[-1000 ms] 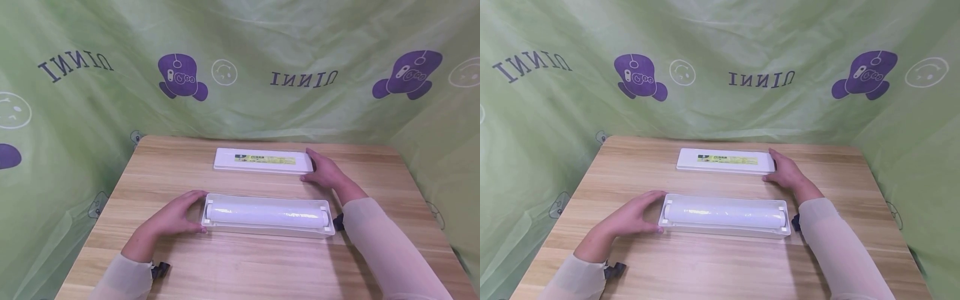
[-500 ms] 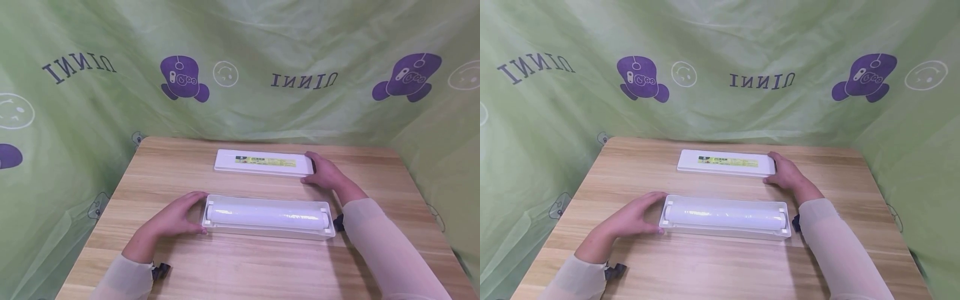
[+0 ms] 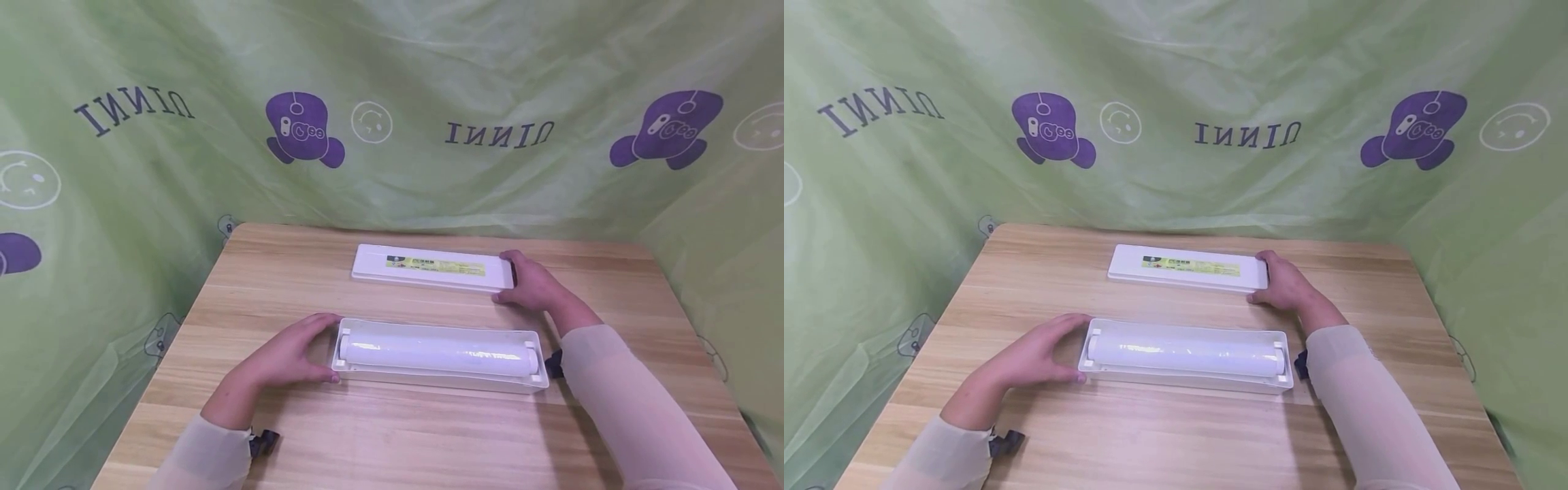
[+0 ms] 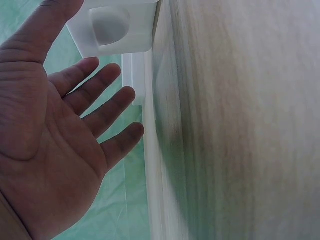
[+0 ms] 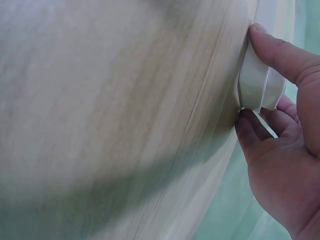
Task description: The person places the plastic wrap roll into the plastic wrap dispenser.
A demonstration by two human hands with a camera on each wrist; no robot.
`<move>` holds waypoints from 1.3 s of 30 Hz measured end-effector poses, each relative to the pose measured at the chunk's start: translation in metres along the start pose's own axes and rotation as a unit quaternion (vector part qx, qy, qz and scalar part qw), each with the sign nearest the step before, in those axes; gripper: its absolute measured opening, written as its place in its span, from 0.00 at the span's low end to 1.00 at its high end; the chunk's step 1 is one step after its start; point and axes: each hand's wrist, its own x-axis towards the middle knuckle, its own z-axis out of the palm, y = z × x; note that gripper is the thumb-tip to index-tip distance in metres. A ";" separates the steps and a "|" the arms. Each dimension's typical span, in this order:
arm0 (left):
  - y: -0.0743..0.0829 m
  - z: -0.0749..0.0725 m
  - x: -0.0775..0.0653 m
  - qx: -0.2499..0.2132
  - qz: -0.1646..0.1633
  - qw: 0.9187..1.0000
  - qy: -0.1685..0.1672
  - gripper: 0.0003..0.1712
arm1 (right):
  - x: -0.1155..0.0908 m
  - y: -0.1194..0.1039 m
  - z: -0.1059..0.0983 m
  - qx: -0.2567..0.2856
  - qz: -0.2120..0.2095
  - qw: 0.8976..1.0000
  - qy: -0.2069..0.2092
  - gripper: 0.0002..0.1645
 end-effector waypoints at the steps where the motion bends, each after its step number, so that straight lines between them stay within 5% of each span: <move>1: 0.000 0.000 0.000 0.000 0.000 1.000 0.000 0.59 | 0.000 0.000 0.000 0.001 0.002 1.000 0.000 0.63; 27: -0.003 -0.002 0.003 0.007 0.000 1.000 -0.005 0.61 | -0.008 0.010 0.003 -0.009 -0.032 0.999 0.018 0.62; 39: -0.018 -0.020 0.008 0.004 -0.002 1.000 0.018 0.57 | -0.013 0.011 0.000 -0.005 -0.043 0.999 0.023 0.61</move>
